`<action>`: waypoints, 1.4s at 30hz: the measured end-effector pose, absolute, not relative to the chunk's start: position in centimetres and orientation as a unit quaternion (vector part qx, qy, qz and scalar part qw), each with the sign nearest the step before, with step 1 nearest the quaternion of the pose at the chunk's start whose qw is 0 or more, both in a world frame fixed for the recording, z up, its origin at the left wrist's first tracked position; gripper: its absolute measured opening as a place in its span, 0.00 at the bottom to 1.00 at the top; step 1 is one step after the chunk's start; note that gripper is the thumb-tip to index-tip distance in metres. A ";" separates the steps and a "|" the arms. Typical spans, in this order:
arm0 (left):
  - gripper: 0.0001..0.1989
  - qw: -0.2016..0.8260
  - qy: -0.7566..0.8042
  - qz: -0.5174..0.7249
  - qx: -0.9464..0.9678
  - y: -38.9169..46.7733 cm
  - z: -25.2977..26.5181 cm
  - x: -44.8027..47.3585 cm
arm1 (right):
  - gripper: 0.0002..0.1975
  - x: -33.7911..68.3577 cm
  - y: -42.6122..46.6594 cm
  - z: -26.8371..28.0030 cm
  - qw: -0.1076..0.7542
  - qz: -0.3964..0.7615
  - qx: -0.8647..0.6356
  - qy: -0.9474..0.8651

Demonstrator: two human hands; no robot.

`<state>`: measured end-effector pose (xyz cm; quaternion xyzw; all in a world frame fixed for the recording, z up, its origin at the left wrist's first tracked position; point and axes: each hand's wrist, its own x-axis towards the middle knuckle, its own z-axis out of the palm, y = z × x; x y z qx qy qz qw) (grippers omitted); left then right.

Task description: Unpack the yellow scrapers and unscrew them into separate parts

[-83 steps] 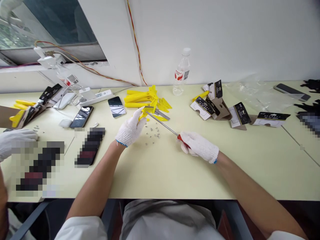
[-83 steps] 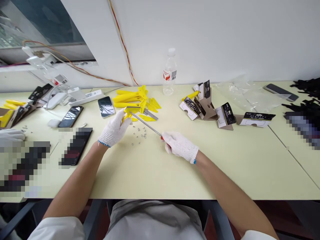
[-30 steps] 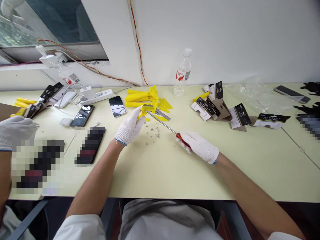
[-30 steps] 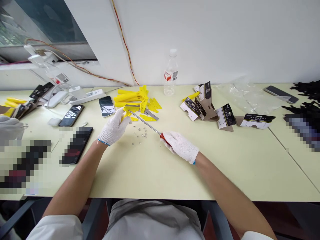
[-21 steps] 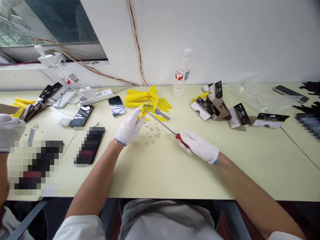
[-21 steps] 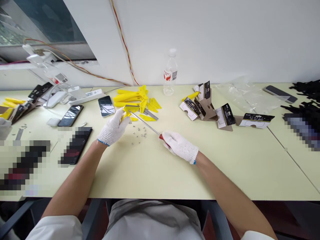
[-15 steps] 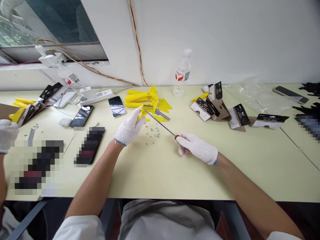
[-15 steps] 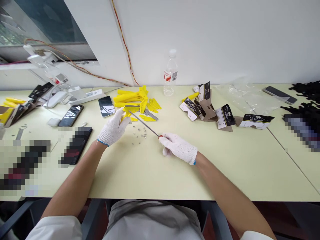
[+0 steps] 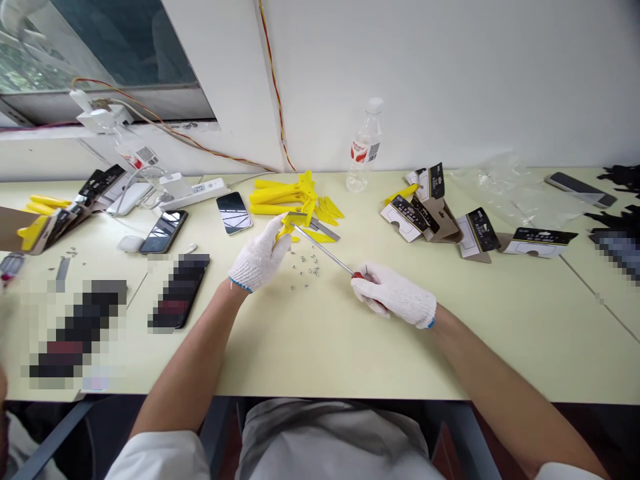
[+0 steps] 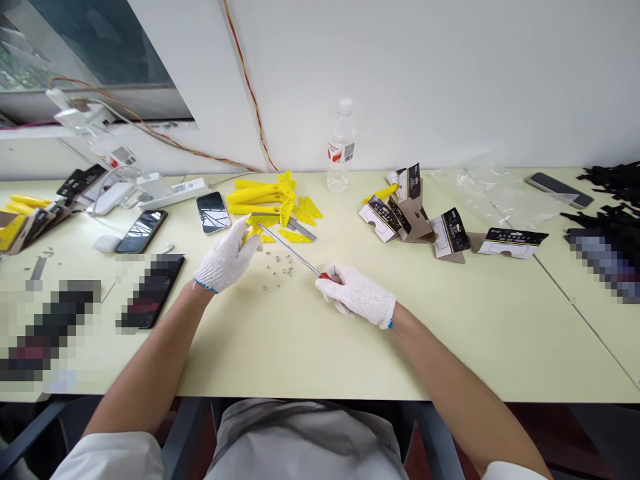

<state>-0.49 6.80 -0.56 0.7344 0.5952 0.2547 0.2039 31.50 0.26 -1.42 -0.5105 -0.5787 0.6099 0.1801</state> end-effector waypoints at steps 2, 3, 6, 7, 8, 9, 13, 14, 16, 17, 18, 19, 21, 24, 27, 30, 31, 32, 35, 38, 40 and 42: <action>0.31 0.206 0.593 0.252 0.736 6.8 -0.6 -0.5 | 0.25 31.3 0.1 -1.3 0.190 0.619 -0.510 -0.566; 0.31 0.207 0.594 0.251 0.736 6.8 -0.6 -0.5 | 0.27 31.3 0.1 -1.4 0.200 0.626 -0.510 -0.555; 0.31 0.206 0.601 0.253 0.730 7.0 -0.8 -0.7 | 0.32 31.2 0.3 -1.9 0.227 0.632 -0.506 -0.541; 0.32 0.205 0.603 0.255 0.728 7.0 -0.8 -0.7 | 0.30 31.2 0.4 -2.0 0.229 0.625 -0.510 -0.546; 0.32 0.204 0.603 0.258 0.727 7.1 -0.8 -0.8 | 0.28 31.2 0.5 -2.1 0.224 0.612 -0.517 -0.555; 0.31 0.205 0.603 0.259 0.726 7.1 -0.9 -0.8 | 0.25 31.1 0.5 -2.1 0.213 0.599 -0.528 -0.563; 0.32 0.212 0.597 0.262 0.728 7.1 -1.0 -0.8 | 0.22 31.2 0.5 -1.9 0.191 0.578 -0.547 -0.574; 0.31 0.214 0.597 0.261 0.728 7.1 -1.0 -0.8 | 0.23 31.2 0.4 -1.9 0.196 0.582 -0.538 -0.577; 0.31 0.218 0.598 0.260 0.726 7.1 -1.0 -0.8 | 0.27 31.3 0.4 -1.8 0.204 0.584 -0.520 -0.590; 0.30 0.219 0.600 0.260 0.724 7.1 -1.0 -0.8 | 0.28 31.3 0.4 -1.7 0.205 0.581 -0.518 -0.593; 0.30 0.219 0.602 0.260 0.723 7.1 -1.1 -0.8 | 0.28 31.3 0.4 -1.7 0.204 0.578 -0.522 -0.593; 0.30 0.219 0.603 0.262 0.721 7.2 -1.1 -0.8 | 0.28 31.3 0.5 -1.6 0.202 0.575 -0.532 -0.588; 0.30 0.217 0.604 0.265 0.719 7.2 -1.2 -0.9 | 0.26 31.1 0.6 -1.5 0.197 0.571 -0.549 -0.578; 0.30 0.217 0.601 0.268 0.721 7.3 -1.3 -0.9 | 0.25 31.1 0.7 -1.5 0.189 0.566 -0.552 -0.583; 0.29 0.218 0.603 0.265 0.721 7.3 -1.3 -0.8 | 0.25 31.4 0.7 -1.9 0.186 0.565 -0.538 -0.597; 0.30 0.217 0.607 0.258 0.720 7.2 -1.2 -0.8 | 0.25 31.6 0.7 -2.4 0.183 0.568 -0.536 -0.596; 0.30 0.217 0.608 0.256 0.719 7.2 -1.2 -0.7 | 0.26 31.7 0.6 -2.5 0.184 0.570 -0.538 -0.593; 0.30 0.217 0.610 0.252 0.720 7.2 -1.2 -0.7 | 0.26 31.7 0.6 -2.5 0.185 0.571 -0.539 -0.592; 0.31 0.216 0.613 0.246 0.719 7.2 -1.1 -0.7 | 0.25 31.6 0.6 -2.4 0.186 0.569 -0.535 -0.596; 0.32 0.214 0.616 0.242 0.718 7.2 -1.1 -0.6 | 0.25 31.5 0.6 -2.1 0.189 0.570 -0.529 -0.600; 0.32 0.214 0.617 0.241 0.718 7.1 -1.0 -0.6 | 0.25 31.4 0.6 -2.0 0.190 0.568 -0.526 -0.604; 0.32 0.214 0.617 0.240 0.718 7.1 -0.9 -0.5 | 0.25 31.5 0.6 -2.0 0.190 0.561 -0.520 -0.616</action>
